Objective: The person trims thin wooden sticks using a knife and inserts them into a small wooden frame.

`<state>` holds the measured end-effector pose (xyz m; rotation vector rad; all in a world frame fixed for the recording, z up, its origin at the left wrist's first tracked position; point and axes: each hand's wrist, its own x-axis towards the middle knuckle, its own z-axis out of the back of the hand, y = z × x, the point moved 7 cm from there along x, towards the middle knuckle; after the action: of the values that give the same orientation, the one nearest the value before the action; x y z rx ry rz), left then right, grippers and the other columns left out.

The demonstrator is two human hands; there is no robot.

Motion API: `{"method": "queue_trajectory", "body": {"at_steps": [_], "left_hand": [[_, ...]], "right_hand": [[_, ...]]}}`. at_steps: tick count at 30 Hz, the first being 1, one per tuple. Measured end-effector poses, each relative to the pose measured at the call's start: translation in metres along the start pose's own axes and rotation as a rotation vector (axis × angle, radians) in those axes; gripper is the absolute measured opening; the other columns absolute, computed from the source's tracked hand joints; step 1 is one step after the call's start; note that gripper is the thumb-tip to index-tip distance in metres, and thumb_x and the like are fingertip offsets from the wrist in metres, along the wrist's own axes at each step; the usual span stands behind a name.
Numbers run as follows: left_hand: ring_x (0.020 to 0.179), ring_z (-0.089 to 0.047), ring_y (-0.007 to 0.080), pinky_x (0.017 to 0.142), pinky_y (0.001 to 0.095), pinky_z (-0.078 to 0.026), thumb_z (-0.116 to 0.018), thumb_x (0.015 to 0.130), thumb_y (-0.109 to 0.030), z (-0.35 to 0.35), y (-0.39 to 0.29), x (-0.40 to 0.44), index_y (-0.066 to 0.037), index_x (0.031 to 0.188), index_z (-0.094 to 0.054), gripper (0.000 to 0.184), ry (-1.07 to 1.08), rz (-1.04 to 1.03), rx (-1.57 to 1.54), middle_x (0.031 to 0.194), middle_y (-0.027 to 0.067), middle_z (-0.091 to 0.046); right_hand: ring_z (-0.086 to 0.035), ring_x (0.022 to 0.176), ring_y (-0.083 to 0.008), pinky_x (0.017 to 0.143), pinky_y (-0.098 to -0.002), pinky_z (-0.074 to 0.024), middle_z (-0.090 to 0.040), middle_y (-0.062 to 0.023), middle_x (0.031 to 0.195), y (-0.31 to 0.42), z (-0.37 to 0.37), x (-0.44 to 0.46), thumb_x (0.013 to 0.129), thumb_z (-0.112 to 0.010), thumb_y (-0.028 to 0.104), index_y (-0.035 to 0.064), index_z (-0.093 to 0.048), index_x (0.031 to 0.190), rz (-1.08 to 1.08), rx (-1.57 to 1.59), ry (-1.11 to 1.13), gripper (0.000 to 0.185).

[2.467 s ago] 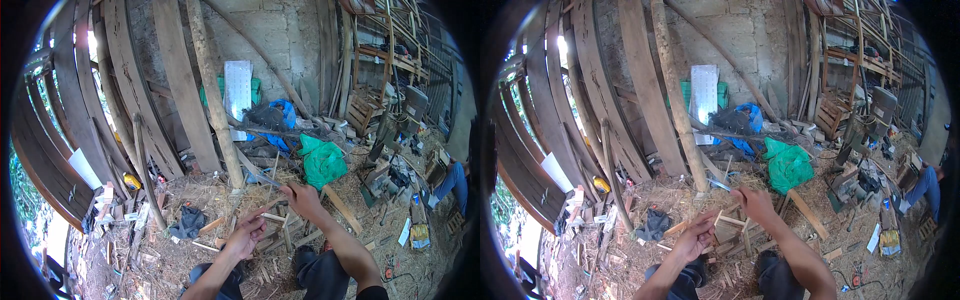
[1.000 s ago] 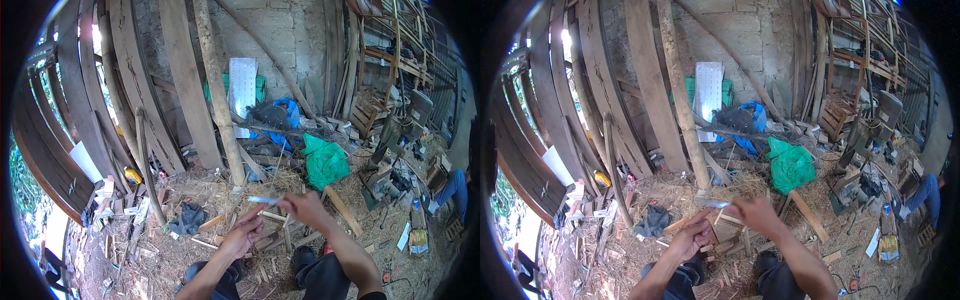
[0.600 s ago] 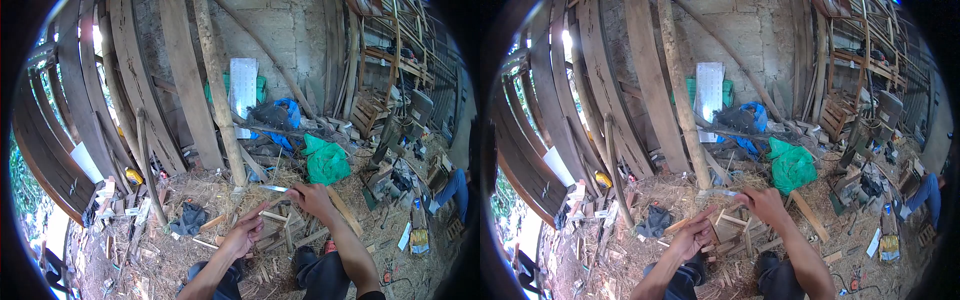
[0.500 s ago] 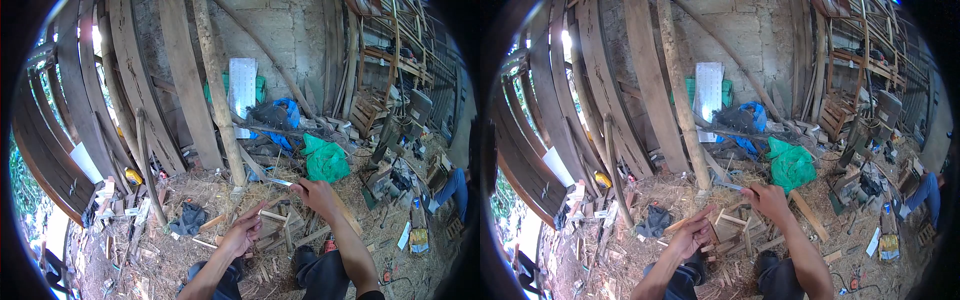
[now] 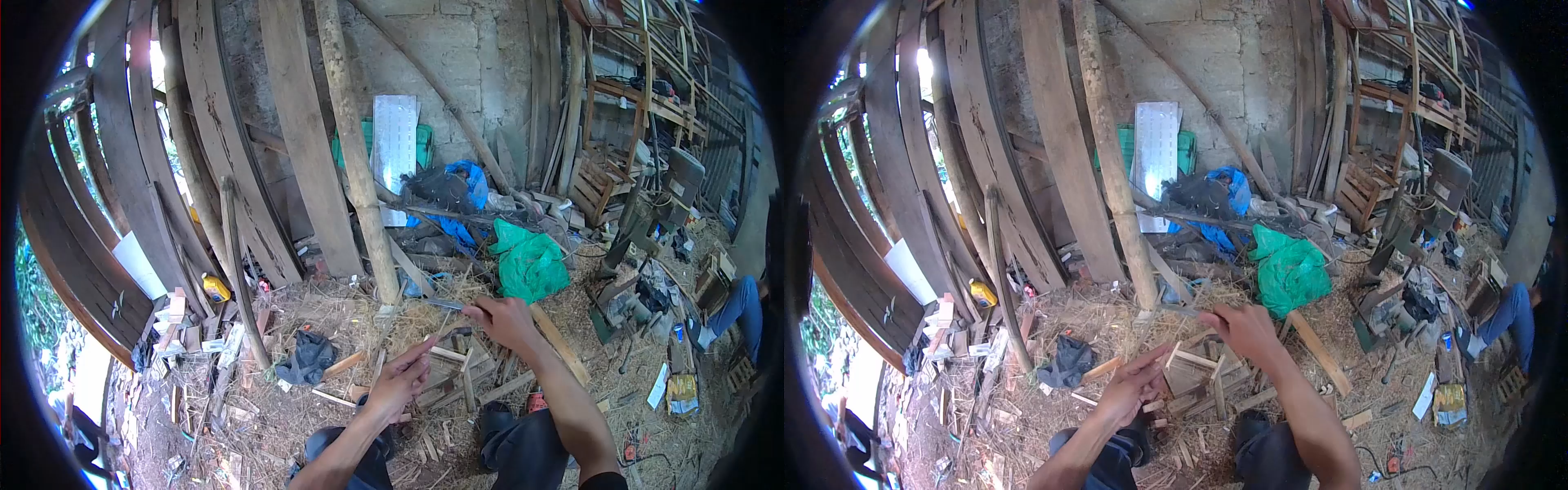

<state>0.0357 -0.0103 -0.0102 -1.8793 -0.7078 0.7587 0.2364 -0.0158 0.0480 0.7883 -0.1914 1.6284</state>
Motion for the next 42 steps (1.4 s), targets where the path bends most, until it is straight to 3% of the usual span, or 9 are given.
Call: {"method": "queue_trajectory", "body": {"at_steps": [8, 17, 19, 22, 26, 31, 33, 36, 42], "left_hand": [[0.064, -0.035, 0.0046, 0.054, 0.0191, -0.028, -0.049, 0.097, -0.01, -0.001, 0.002, -0.001, -0.006, 0.131, -0.053, 0.034, -0.048, -0.02, 0.09, 0.074, -0.0043, -0.042], [0.06, -0.032, 0.004, 0.051, 0.0182, -0.025, -0.049, 0.097, -0.008, -0.001, 0.004, -0.003, -0.006, 0.132, -0.052, 0.035, -0.028, 0.033, 0.038, 0.071, -0.0055, -0.04], [0.059, -0.031, 0.0038, 0.051, 0.0182, -0.025, -0.048, 0.096, -0.008, 0.001, 0.004, -0.004, -0.006, 0.132, -0.052, 0.036, -0.031, 0.054, 0.024, 0.071, -0.0054, -0.04], [0.056, -0.03, 0.004, 0.05, 0.0184, -0.025, -0.046, 0.097, -0.006, 0.007, 0.002, -0.005, -0.006, 0.136, -0.047, 0.039, -0.055, 0.079, -0.065, 0.072, -0.0035, -0.041], [0.054, -0.03, 0.0041, 0.049, 0.0176, -0.027, -0.042, 0.097, -0.005, 0.0, -0.003, -0.004, -0.008, 0.141, -0.038, 0.044, 0.011, 0.092, -0.25, 0.075, -0.0009, -0.041], [0.055, -0.032, 0.0042, 0.049, 0.0168, -0.028, -0.041, 0.098, -0.007, -0.008, -0.003, 0.001, -0.008, 0.142, -0.035, 0.045, 0.048, 0.118, -0.409, 0.075, -0.0014, -0.037], [0.055, -0.031, 0.0043, 0.049, 0.017, -0.027, -0.041, 0.098, -0.007, -0.016, -0.003, -0.002, -0.008, 0.142, -0.036, 0.044, 0.141, 0.123, -0.338, 0.075, -0.0017, -0.036], [0.056, -0.031, 0.0041, 0.049, 0.0171, -0.026, -0.042, 0.098, -0.008, -0.017, 0.002, -0.004, -0.007, 0.142, -0.036, 0.044, 0.132, 0.141, -0.296, 0.075, -0.002, -0.036], [0.054, -0.029, 0.0033, 0.048, 0.0175, -0.025, -0.043, 0.098, -0.009, -0.004, -0.002, -0.001, -0.007, 0.143, -0.034, 0.046, -0.014, 0.12, -0.22, 0.075, -0.003, -0.037]], "right_hand": [[-0.059, 0.048, -0.0329, 0.044, -0.0429, -0.0446, -0.056, -0.0124, 0.051, 0.031, -0.014, -0.008, 0.091, -0.058, 0.037, 0.0083, -0.059, 0.075, 0.176, 0.104, -0.068, 0.033], [-0.059, 0.059, -0.0419, 0.053, -0.0498, -0.0467, -0.06, -0.0198, 0.061, -0.068, -0.015, -0.015, 0.095, -0.048, 0.043, 0.007, -0.063, 0.08, -0.186, -0.08, -0.015, 0.041], [-0.058, 0.065, -0.0451, 0.057, -0.053, -0.0455, -0.059, -0.0235, 0.064, -0.117, -0.009, -0.028, 0.096, -0.045, 0.042, 0.0044, -0.063, 0.082, -0.529, -0.192, -0.04, 0.044], [-0.058, 0.067, -0.0463, 0.06, -0.053, -0.0462, -0.059, -0.0254, 0.067, -0.121, -0.002, -0.039, 0.097, -0.044, 0.039, 0.0021, -0.061, 0.083, -0.621, -0.117, -0.142, 0.044], [-0.058, 0.062, -0.0429, 0.055, -0.0485, -0.0458, -0.06, -0.0212, 0.067, -0.042, 0.008, -0.017, 0.095, -0.05, 0.028, 0.0026, -0.059, 0.085, -0.448, 0.226, -0.161, 0.029], [-0.058, 0.052, -0.0337, 0.048, -0.0406, -0.045, -0.06, -0.0114, 0.064, 0.054, -0.007, -0.008, 0.088, -0.064, 0.027, 0.0063, -0.059, 0.082, 0.256, 0.192, 0.018, 0.021], [-0.058, 0.052, -0.0337, 0.047, -0.0408, -0.0452, -0.059, -0.0125, 0.061, 0.034, -0.016, -0.002, 0.089, -0.062, 0.031, 0.0063, -0.058, 0.081, 0.229, 0.202, -0.03, 0.026], [-0.057, 0.049, -0.035, 0.045, -0.0425, -0.0441, -0.056, -0.0128, 0.055, -0.015, -0.01, 0.002, 0.091, -0.058, 0.032, 0.0068, -0.058, 0.079, -0.161, 0.16, -0.08, 0.028], [-0.055, 0.05, -0.0363, 0.046, -0.0429, -0.0417, -0.056, -0.0138, 0.057, 0.045, -0.014, -0.008, 0.09, -0.061, 0.026, 0.0066, -0.06, 0.081, 0.184, 0.222, 0.042, 0.021]]}}
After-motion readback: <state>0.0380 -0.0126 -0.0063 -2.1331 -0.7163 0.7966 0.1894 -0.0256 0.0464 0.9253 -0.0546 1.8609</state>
